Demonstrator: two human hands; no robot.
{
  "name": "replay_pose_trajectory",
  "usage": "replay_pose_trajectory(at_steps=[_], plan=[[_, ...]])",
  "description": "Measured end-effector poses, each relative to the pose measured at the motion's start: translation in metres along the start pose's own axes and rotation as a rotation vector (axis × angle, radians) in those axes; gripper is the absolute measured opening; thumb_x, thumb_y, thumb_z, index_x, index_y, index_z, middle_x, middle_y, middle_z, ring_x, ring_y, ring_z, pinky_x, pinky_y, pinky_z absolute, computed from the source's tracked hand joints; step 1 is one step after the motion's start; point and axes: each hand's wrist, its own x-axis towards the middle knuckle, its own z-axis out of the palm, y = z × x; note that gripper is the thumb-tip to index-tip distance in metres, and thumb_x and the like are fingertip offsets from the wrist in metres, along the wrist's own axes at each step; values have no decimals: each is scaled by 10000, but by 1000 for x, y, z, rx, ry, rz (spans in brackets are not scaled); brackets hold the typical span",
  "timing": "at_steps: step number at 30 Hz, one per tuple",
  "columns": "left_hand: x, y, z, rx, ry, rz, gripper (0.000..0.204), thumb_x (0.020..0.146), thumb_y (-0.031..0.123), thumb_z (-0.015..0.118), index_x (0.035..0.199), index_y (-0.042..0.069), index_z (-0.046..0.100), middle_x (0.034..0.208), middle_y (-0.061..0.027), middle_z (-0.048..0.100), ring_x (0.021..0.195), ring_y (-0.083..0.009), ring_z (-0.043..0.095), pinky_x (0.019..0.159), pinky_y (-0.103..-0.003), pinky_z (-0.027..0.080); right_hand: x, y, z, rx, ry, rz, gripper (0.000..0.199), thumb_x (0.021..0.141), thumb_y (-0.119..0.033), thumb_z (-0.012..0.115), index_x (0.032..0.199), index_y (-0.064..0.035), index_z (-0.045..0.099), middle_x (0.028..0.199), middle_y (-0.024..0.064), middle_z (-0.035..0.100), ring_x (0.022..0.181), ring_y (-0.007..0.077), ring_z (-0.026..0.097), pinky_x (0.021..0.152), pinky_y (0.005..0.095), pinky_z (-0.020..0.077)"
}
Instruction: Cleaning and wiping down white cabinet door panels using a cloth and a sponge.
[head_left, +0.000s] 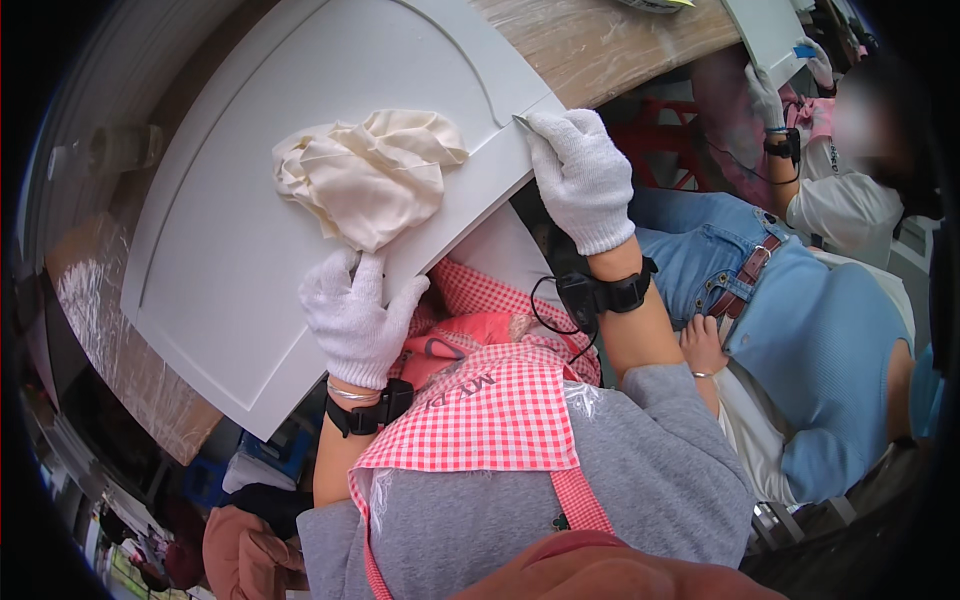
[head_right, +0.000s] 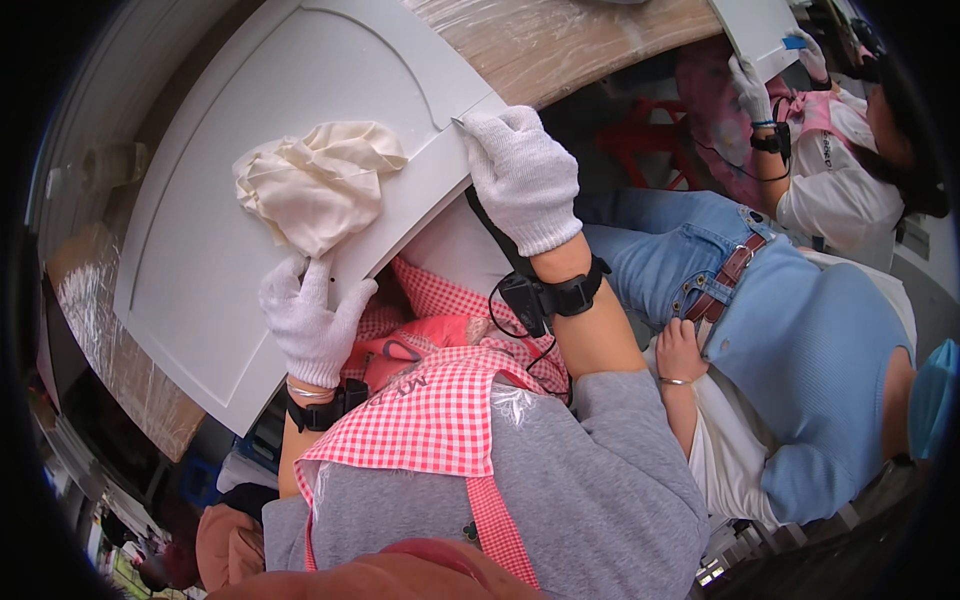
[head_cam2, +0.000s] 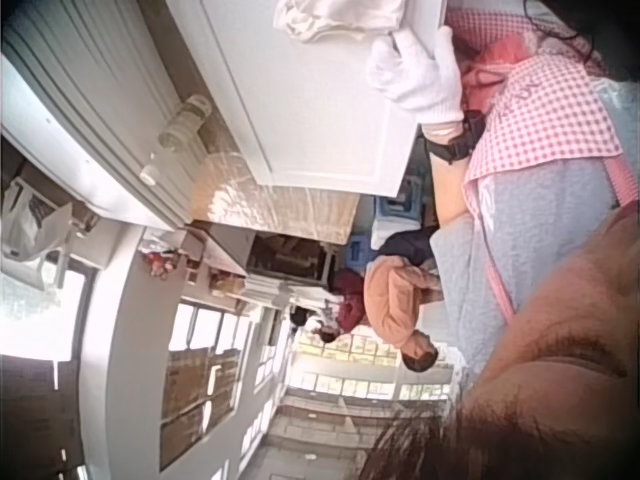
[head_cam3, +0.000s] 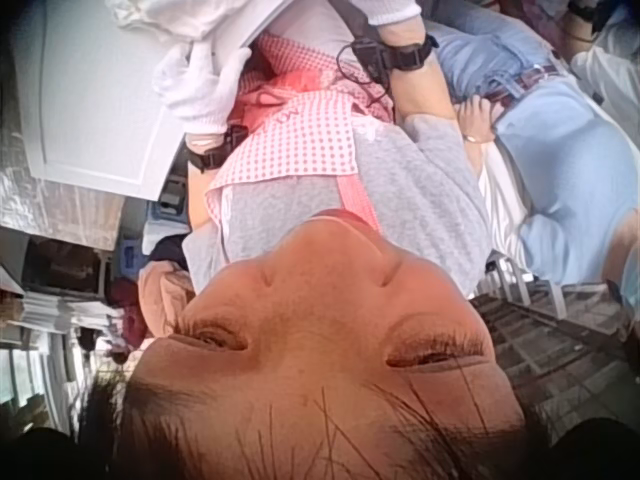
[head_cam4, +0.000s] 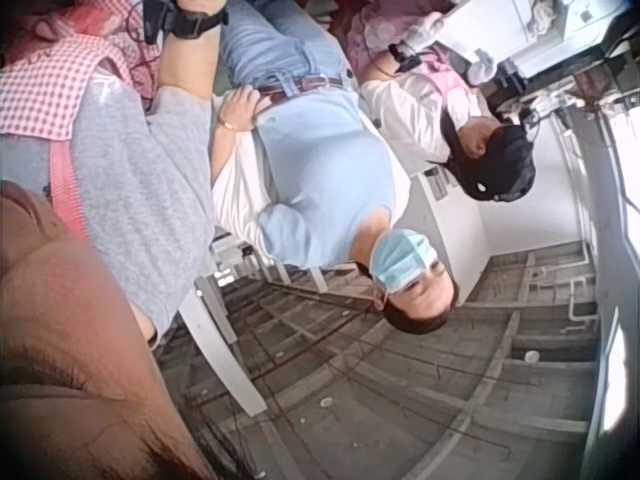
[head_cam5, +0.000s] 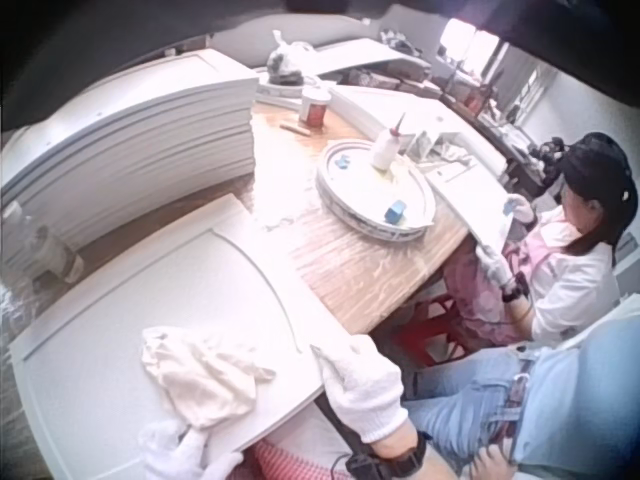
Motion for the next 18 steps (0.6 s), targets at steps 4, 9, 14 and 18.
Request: replay_pose_trajectory(at_steps=[4, 9, 14, 18], plan=[[-1, 0, 2, 4, 3, 2, 626, 676, 388, 955, 1194, 90, 769, 1104, -91, 618, 1007, -339, 595, 869, -489, 489, -3, -3, 0, -19, -36, 18, 231, 937, -79, 766, 1167, -105, 772, 994, 142, 726, 826, 323, 743, 714, 368, 599], [-1, 0, 2, 6, -13, 9, 629, 679, 394, 953, 1193, 82, 768, 1097, -93, 617, 988, -337, 599, 864, -487, 490, -7, -1, 4, 46, -18, 12, 241, 936, -61, 758, 1173, -104, 771, 1008, 145, 736, 850, 330, 751, 731, 374, 604], [-1, 1, 2, 10, -22, 0, 622, 679, 401, 953, 1178, 78, 771, 1091, -95, 618, 986, -337, 600, 866, -485, 490, -9, -1, 6, 45, -13, 36, 236, 934, -52, 753, 1166, -98, 768, 1009, 146, 737, 860, 335, 751, 740, 377, 606], [-1, 0, 3, -3, -27, 3, 617, 676, 399, 953, 1171, 76, 773, 1088, -95, 618, 985, -336, 600, 863, -481, 490, -9, -1, 7, 44, -14, 38, 226, 929, -43, 749, 1149, -92, 766, 1005, 149, 736, 869, 337, 749, 749, 380, 606]])
